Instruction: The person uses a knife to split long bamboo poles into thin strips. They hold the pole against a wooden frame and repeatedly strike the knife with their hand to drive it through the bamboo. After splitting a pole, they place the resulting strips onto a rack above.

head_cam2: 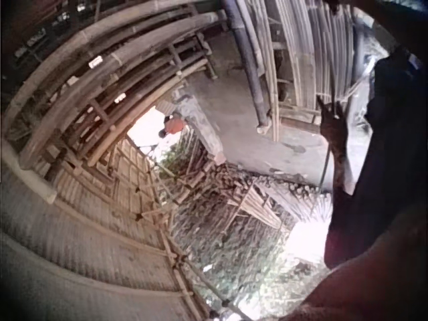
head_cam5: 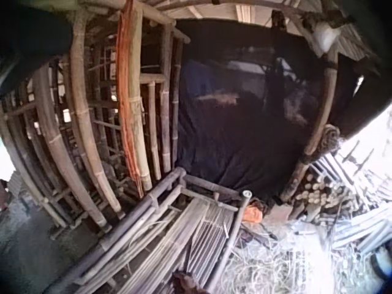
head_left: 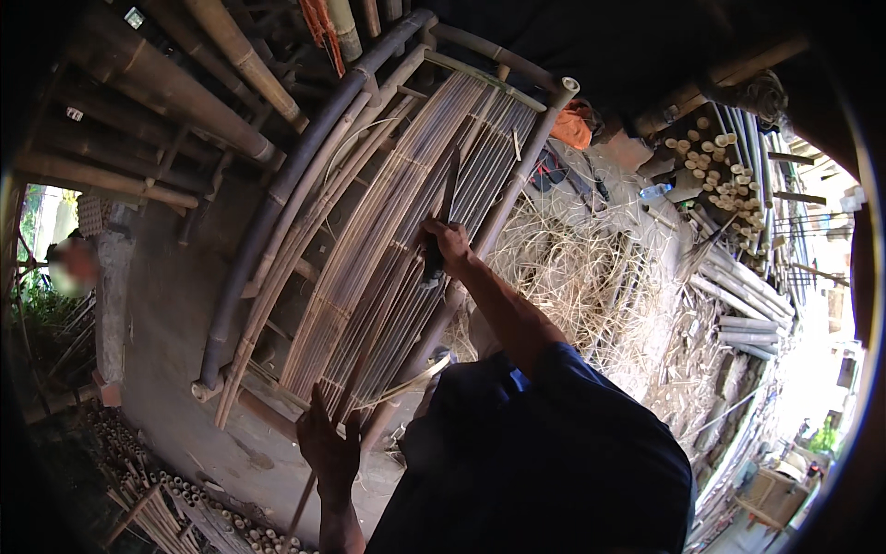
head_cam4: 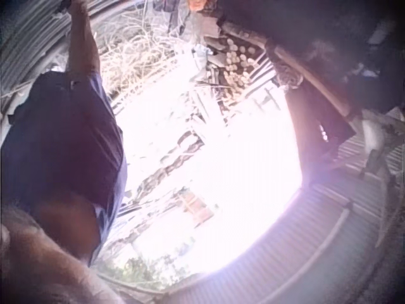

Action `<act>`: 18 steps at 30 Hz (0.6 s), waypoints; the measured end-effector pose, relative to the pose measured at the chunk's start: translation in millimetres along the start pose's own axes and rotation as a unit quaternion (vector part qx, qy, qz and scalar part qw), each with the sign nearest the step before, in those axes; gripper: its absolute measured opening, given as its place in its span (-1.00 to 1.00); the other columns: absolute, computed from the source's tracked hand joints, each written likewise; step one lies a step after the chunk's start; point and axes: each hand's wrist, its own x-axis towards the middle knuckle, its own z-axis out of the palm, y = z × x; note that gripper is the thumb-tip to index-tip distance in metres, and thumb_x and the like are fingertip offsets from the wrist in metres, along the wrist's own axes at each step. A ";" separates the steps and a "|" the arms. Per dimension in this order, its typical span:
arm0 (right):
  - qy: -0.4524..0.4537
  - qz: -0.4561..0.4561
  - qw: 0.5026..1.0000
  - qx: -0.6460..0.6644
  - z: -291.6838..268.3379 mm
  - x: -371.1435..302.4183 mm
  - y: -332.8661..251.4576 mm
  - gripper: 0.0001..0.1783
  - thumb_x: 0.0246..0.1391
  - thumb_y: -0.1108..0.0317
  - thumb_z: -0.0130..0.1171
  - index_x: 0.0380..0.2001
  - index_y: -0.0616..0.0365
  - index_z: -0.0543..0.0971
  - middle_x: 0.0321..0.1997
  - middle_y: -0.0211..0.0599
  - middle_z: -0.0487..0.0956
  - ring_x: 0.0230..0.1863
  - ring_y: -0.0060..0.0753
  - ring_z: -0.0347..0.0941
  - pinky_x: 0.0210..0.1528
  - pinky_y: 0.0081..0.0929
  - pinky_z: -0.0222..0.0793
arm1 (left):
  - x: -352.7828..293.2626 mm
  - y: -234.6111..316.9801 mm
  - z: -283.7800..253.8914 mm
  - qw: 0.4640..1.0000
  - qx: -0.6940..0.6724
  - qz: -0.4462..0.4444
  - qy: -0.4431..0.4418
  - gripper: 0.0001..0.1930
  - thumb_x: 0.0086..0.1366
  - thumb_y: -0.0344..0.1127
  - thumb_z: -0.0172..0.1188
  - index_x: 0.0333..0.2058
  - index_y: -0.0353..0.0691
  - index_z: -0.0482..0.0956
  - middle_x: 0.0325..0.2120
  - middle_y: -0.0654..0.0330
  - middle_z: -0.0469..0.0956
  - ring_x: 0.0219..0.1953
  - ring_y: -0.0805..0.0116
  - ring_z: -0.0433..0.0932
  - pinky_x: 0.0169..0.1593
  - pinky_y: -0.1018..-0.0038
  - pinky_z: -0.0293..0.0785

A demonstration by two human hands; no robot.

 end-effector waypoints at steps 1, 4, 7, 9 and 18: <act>0.024 0.013 1.000 0.004 1.8 19.0 0.1 -0.75 0.11 0.29 0.17 -0.37 0.32 0.61 -0.56 -0.20 0.55 -0.56 -0.34 0.46 -0.51 -0.34 0.42 | 7.4 -3.9 2.7 0.993 -0.087 -0.059 -0.061 -0.27 0.41 0.11 0.02 0.38 -0.21 0.13 0.11 -0.15 0.50 0.09 -0.12 0.54 0.08 0.05 0.47; 0.051 0.034 0.998 -0.020 1.7 76.0 6.6 -0.80 0.14 0.33 0.21 -0.35 0.29 0.60 -0.51 -0.21 0.59 -0.58 -0.32 0.48 -0.51 -0.32 0.45 | 31.1 -3.9 38.7 0.987 -0.161 -0.022 -0.024 -0.61 0.47 -0.10 -0.02 0.05 -0.26 0.54 -0.17 -0.10 0.64 -0.13 -0.10 0.64 -0.12 0.13 0.53; 0.048 0.036 0.998 -0.009 -12.3 132.6 16.9 -0.77 0.11 0.30 0.27 -0.31 0.29 0.61 -0.48 -0.19 0.59 -0.56 -0.28 0.49 -0.51 -0.27 0.45 | 68.3 43.2 39.9 0.985 -0.149 -0.076 -0.036 -0.66 0.47 -0.15 -0.02 -0.07 -0.26 0.60 -0.28 -0.11 0.64 -0.21 -0.13 0.63 -0.20 0.10 0.50; 0.077 0.098 0.991 -0.048 -6.5 149.6 -7.9 -0.70 0.09 0.24 0.30 -0.28 0.30 0.61 -0.48 -0.16 0.57 -0.53 -0.24 0.49 -0.50 -0.22 0.43 | 94.1 62.2 42.3 0.985 -0.127 -0.110 -0.048 -0.68 0.46 -0.16 -0.03 -0.09 -0.25 0.60 -0.33 -0.11 0.63 -0.25 -0.16 0.62 -0.23 0.09 0.48; 0.033 0.057 0.993 -0.094 -16.8 193.2 -46.2 -0.71 0.12 0.20 0.26 -0.46 0.24 0.63 -0.57 -0.28 0.55 -0.61 -0.43 0.39 -0.55 -0.34 0.27 | 144.5 81.5 49.0 0.976 -0.178 -0.103 -0.065 -0.66 0.49 -0.21 -0.09 -0.12 -0.33 0.59 -0.32 -0.09 0.63 -0.28 -0.07 0.64 -0.25 0.18 0.50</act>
